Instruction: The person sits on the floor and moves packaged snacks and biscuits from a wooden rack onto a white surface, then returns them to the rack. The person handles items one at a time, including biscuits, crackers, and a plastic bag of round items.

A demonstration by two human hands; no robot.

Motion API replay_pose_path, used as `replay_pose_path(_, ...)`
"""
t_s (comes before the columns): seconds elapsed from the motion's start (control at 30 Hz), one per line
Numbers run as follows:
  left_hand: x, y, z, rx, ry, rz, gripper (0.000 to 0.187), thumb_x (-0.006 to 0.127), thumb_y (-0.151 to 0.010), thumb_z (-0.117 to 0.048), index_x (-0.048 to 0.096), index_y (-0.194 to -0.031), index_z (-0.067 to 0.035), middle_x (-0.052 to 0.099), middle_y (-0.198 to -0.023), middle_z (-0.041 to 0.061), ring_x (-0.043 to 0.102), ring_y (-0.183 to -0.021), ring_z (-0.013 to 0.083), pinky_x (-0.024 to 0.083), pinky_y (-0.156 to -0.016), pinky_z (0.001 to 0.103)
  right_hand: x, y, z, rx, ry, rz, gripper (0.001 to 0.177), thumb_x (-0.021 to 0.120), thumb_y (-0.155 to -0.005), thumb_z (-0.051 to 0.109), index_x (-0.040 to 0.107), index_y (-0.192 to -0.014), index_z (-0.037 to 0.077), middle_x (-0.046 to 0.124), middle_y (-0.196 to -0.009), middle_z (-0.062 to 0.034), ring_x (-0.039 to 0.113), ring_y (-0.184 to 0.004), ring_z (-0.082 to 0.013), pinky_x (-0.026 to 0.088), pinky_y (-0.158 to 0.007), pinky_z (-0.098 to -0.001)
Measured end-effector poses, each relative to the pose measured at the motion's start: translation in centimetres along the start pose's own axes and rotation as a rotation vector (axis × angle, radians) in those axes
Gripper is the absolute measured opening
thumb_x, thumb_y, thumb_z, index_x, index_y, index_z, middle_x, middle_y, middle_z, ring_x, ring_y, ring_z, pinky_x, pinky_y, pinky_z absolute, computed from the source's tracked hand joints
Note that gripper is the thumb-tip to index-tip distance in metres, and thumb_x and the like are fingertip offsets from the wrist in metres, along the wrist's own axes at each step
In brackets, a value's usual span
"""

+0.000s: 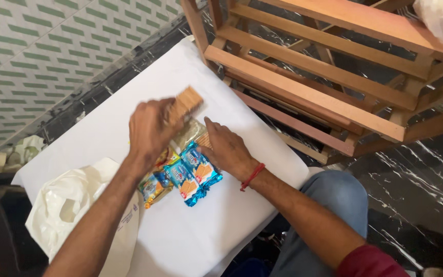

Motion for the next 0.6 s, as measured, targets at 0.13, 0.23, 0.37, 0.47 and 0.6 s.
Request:
replay_pose_path(0.13, 1.8, -5.5, -0.5, -0.04, 0.18, -0.068, 0.051, 0.084, -0.074, -0.024, 0.074, -0.118, -0.002, 0.074, -0.092, 0.019, 0.072, -0.083, 0.0332, 0.055, -0.077, 0.044, -0.3, 0.4, 0.2, -0.07, -0.008, -0.075, 0.072, 0.077, -0.086, 0.027, 0.046, -0.141, -0.009, 0.062, -0.125, -0.0256, 0.06, -0.115, -0.0413, 0.05, -0.097, -0.0478)
replay_pose_path(0.23, 4.1, -9.0, -1.4, 0.027, 0.248, -0.132, 0.048, 0.084, -0.079, -0.025, 0.073, -0.119, 0.0, 0.075, -0.09, 0.02, 0.074, -0.081, 0.0327, 0.056, -0.076, 0.043, -0.1, 0.5, 0.7, -0.086, 0.029, -0.098, 0.066, 0.077, -0.086, 0.027, 0.05, -0.136, -0.008, 0.061, -0.126, -0.0246, 0.059, -0.113, -0.0413, 0.051, -0.092, -0.0483)
replay_pose_path(0.37, 7.3, -12.0, -2.8, 0.121, 0.208, -0.154, 0.044, 0.081, -0.086, -0.022, 0.072, -0.122, 0.001, 0.073, -0.092, 0.023, 0.071, -0.086, 0.0372, 0.055, -0.079, 0.046, -0.3, 0.5, 0.8, -0.089, 0.072, -0.095, 0.061, 0.076, -0.086, 0.028, 0.054, -0.131, -0.007, 0.062, -0.121, -0.0202, 0.06, -0.111, -0.0379, 0.051, -0.09, -0.0476)
replay_pose_path(0.47, 9.3, -13.5, -3.8, 0.167, 0.154, -0.171, 0.042, 0.081, -0.088, -0.019, 0.071, -0.122, 0.003, 0.072, -0.091, 0.025, 0.064, -0.089, 0.0415, 0.051, -0.08, 0.05, -0.3, 0.3, 1.0, -0.072, 0.1, -0.082, 0.059, 0.076, -0.085, 0.03, 0.055, -0.127, -0.006, 0.062, -0.118, -0.019, 0.059, -0.109, -0.0366, 0.051, -0.088, -0.0473)
replay_pose_path(0.6, 11.6, -14.7, -4.3, 0.139, 0.063, -0.228, 0.035, 0.08, -0.089, -0.017, 0.071, -0.116, 0.002, 0.067, -0.103, 0.026, 0.06, -0.098, 0.043, 0.052, -0.082, 0.051, -0.3, 0.4, 1.2, -0.031, 0.134, -0.029, 0.052, 0.076, -0.088, 0.031, 0.057, -0.122, -0.004, 0.061, -0.117, -0.0169, 0.059, -0.109, -0.0345, 0.05, -0.09, -0.0472)
Point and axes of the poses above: each hand's wrist, its own y-axis away from the middle knuckle, its own x-axis out of the palm, z = x × y, the point moved 2 cm from there along -y, towards the middle knuckle
